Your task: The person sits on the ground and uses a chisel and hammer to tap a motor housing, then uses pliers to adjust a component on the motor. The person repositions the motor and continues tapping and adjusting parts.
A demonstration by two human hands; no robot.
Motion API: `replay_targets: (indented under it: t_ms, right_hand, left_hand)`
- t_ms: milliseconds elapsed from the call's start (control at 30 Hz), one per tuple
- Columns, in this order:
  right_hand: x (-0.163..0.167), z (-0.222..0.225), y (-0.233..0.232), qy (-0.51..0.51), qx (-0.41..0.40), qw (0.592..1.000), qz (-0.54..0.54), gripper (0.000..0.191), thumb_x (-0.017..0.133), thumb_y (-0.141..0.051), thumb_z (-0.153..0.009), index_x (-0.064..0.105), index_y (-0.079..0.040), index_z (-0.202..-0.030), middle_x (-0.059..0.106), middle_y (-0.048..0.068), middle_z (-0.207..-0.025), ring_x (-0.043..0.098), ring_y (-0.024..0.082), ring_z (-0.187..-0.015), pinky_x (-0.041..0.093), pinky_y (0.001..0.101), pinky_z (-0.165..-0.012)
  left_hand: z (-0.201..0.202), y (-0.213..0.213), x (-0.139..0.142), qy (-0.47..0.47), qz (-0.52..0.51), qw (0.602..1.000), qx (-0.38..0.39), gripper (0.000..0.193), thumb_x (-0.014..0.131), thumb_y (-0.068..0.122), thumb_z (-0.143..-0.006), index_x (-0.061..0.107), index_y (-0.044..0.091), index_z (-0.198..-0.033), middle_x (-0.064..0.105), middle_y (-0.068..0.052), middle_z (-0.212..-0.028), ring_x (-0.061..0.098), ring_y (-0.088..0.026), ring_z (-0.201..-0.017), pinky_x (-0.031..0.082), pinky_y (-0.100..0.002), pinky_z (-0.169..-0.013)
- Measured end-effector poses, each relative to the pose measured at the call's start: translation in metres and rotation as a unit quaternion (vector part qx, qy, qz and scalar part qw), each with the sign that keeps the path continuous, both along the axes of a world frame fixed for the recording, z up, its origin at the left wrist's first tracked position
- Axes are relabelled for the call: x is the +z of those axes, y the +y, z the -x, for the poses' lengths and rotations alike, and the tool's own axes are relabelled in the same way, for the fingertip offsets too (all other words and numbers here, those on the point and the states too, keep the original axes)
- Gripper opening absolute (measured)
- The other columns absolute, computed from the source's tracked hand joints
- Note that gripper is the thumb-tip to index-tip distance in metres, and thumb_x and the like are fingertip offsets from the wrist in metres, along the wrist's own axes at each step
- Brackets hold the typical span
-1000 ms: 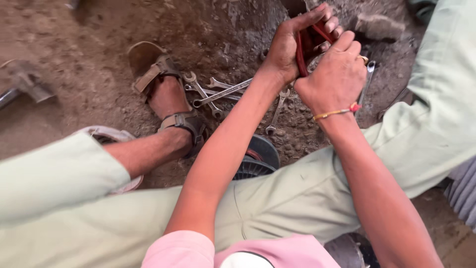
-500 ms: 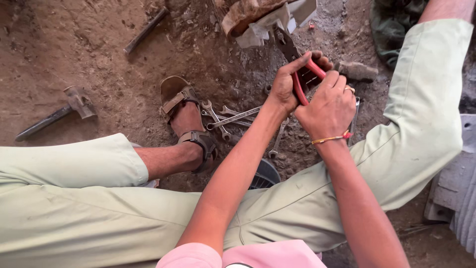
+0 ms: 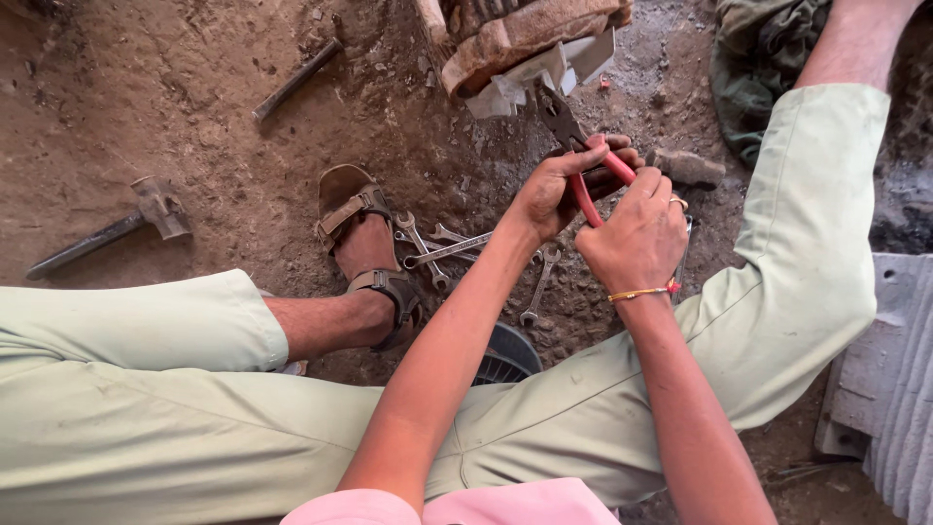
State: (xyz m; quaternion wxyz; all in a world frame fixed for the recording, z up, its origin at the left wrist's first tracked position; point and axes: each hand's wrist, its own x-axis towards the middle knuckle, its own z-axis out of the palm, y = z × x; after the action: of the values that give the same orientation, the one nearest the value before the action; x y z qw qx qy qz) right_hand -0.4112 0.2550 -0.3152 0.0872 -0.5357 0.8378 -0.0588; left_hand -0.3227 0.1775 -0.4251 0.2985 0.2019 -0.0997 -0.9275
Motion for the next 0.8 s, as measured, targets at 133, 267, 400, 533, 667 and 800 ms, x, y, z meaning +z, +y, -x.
replay_targets:
  t_ms: [133, 267, 400, 533, 667, 800]
  right_hand:
    - [0.003, -0.001, -0.001, -0.005, 0.003, 1.0, 0.006, 0.055, 0.079, -0.019, -0.065, 0.053, 0.001, -0.109, 0.061, 0.022, -0.104, 0.064, 0.044, -0.094, 0.053, 0.0511, -0.082]
    - [0.003, -0.003, -0.004, -0.007, 0.006, 1.0, 0.001, 0.059, 0.081, -0.021, -0.065, 0.052, 0.003, -0.111, 0.06, 0.023, -0.107, 0.063, 0.045, -0.095, 0.052, 0.0513, -0.084]
    - [0.006, -0.01, -0.007, 0.01, 0.0, 1.0, -0.014, 0.062, 0.081, -0.023, -0.062, 0.052, 0.003, -0.11, 0.059, 0.023, -0.108, 0.063, 0.044, -0.097, 0.052, 0.0496, -0.087]
    - [0.018, -0.017, -0.009, 0.014, -0.002, 1.0, -0.019, 0.063, 0.083, -0.026, -0.064, 0.053, 0.003, -0.11, 0.059, 0.022, -0.108, 0.063, 0.043, -0.096, 0.051, 0.0494, -0.087]
    - [0.033, -0.026, -0.012, 0.033, 0.003, 0.999, -0.033, 0.062, 0.082, -0.026, -0.062, 0.053, 0.002, -0.11, 0.059, 0.021, -0.107, 0.063, 0.041, -0.097, 0.053, 0.048, -0.085]
    - [0.037, -0.046, -0.014, 0.057, -0.017, 0.998, -0.037, 0.058, 0.08, -0.026, -0.066, 0.053, 0.002, -0.109, 0.058, 0.02, -0.11, 0.064, 0.04, -0.098, 0.055, 0.0469, -0.084]
  left_hand:
    - [-0.004, -0.004, 0.003, -0.012, 0.011, 1.0, -0.023, 0.038, 0.062, 0.018, -0.103, 0.06, -0.003, -0.134, 0.069, -0.015, -0.125, 0.065, -0.027, -0.122, 0.047, -0.043, -0.116]
    - [-0.006, -0.007, 0.003, -0.002, 0.01, 1.0, -0.025, 0.038, 0.062, 0.015, -0.101, 0.059, -0.002, -0.135, 0.069, -0.015, -0.127, 0.066, -0.028, -0.122, 0.047, -0.043, -0.116]
    - [-0.006, -0.009, 0.005, -0.018, -0.019, 1.0, -0.016, 0.037, 0.06, 0.015, -0.102, 0.059, -0.005, -0.133, 0.07, -0.017, -0.126, 0.068, -0.028, -0.119, 0.049, -0.044, -0.113]
    - [-0.003, -0.01, 0.007, -0.014, -0.066, 0.998, 0.005, 0.035, 0.06, 0.016, -0.1, 0.062, -0.005, -0.128, 0.072, -0.017, -0.119, 0.07, -0.029, -0.112, 0.053, -0.044, -0.108]
    - [-0.001, -0.013, 0.008, -0.012, -0.077, 0.997, 0.024, 0.033, 0.061, 0.018, -0.1, 0.064, -0.007, -0.121, 0.074, -0.018, -0.109, 0.072, -0.029, -0.103, 0.056, -0.045, -0.1]
    - [-0.01, -0.019, 0.008, 0.012, -0.087, 0.996, 0.003, 0.029, 0.06, 0.016, -0.1, 0.066, -0.006, -0.117, 0.074, -0.017, -0.104, 0.072, -0.029, -0.1, 0.057, -0.045, -0.099]
